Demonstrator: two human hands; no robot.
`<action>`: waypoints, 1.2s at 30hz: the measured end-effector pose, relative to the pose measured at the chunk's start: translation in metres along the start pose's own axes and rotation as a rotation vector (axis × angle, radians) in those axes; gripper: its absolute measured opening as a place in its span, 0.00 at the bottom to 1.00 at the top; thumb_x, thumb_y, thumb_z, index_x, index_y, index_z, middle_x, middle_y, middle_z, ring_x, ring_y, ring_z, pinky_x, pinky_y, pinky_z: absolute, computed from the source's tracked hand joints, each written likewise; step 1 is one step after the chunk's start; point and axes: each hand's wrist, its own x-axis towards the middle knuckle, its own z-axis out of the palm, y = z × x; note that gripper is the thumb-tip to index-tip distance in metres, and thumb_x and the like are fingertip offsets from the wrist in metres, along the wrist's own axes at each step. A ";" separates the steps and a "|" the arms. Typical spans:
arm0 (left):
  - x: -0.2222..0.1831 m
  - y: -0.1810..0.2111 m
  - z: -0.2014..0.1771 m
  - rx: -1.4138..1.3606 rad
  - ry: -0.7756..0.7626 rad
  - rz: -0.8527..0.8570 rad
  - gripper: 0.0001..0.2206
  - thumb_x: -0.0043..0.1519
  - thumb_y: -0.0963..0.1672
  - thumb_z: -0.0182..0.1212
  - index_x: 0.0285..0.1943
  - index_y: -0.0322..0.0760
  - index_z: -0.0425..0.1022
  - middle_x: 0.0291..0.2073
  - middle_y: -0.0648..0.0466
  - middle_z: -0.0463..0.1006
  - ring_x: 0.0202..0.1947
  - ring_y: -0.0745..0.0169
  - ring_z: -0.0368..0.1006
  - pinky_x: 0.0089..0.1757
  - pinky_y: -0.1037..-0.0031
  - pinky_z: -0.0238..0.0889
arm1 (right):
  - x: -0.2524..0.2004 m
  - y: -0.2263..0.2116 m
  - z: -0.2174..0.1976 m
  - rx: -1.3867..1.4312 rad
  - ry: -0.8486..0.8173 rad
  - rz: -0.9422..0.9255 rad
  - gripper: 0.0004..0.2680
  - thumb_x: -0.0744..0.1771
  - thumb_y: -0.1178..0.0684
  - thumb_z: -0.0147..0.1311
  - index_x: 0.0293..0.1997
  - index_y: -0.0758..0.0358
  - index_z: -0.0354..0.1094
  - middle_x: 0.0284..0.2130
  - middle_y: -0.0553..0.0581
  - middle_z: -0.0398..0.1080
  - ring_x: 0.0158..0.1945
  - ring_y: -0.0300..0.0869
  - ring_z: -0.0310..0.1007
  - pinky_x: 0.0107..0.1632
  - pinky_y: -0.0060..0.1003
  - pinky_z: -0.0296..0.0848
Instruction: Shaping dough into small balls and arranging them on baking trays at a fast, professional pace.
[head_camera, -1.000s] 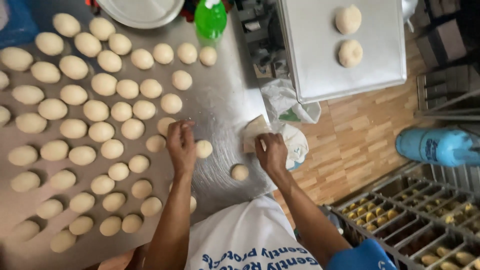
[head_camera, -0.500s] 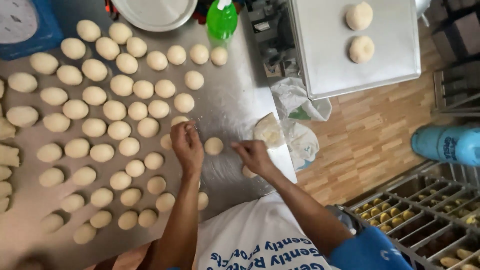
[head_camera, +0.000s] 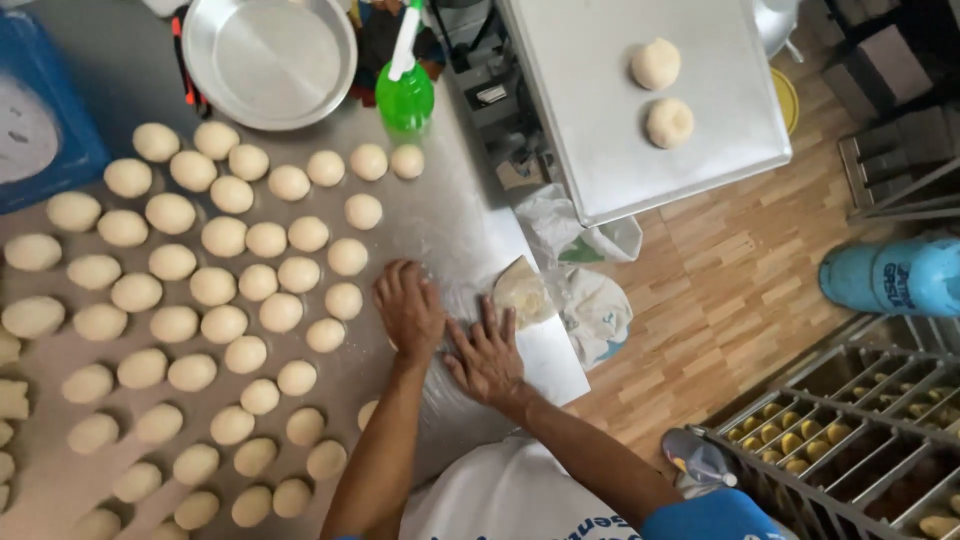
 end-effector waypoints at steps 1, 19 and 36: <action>-0.007 -0.005 0.003 -0.116 -0.001 -0.098 0.20 0.75 0.52 0.36 0.42 0.45 0.75 0.41 0.55 0.74 0.49 0.51 0.72 0.53 0.57 0.57 | -0.001 -0.002 -0.005 0.005 -0.041 0.015 0.25 0.72 0.32 0.28 0.77 0.47 0.49 0.42 0.64 0.65 0.74 0.74 0.41 0.68 0.78 0.36; -0.008 0.023 -0.072 -0.065 -0.706 -0.260 0.13 0.52 0.46 0.72 0.43 0.40 0.81 0.43 0.50 0.75 0.46 0.46 0.74 0.49 0.61 0.66 | -0.045 0.066 -0.056 0.509 -0.293 -0.385 0.08 0.61 0.58 0.55 0.35 0.60 0.56 0.23 0.59 0.63 0.27 0.56 0.62 0.47 0.44 0.57; 0.191 0.287 0.064 -0.114 -0.201 -0.224 0.13 0.58 0.46 0.68 0.50 0.41 0.76 0.41 0.49 0.78 0.44 0.43 0.76 0.46 0.58 0.70 | 0.031 0.311 -0.275 1.170 0.118 0.360 0.16 0.58 0.60 0.71 0.46 0.69 0.74 0.30 0.66 0.76 0.33 0.50 0.78 0.41 0.46 0.79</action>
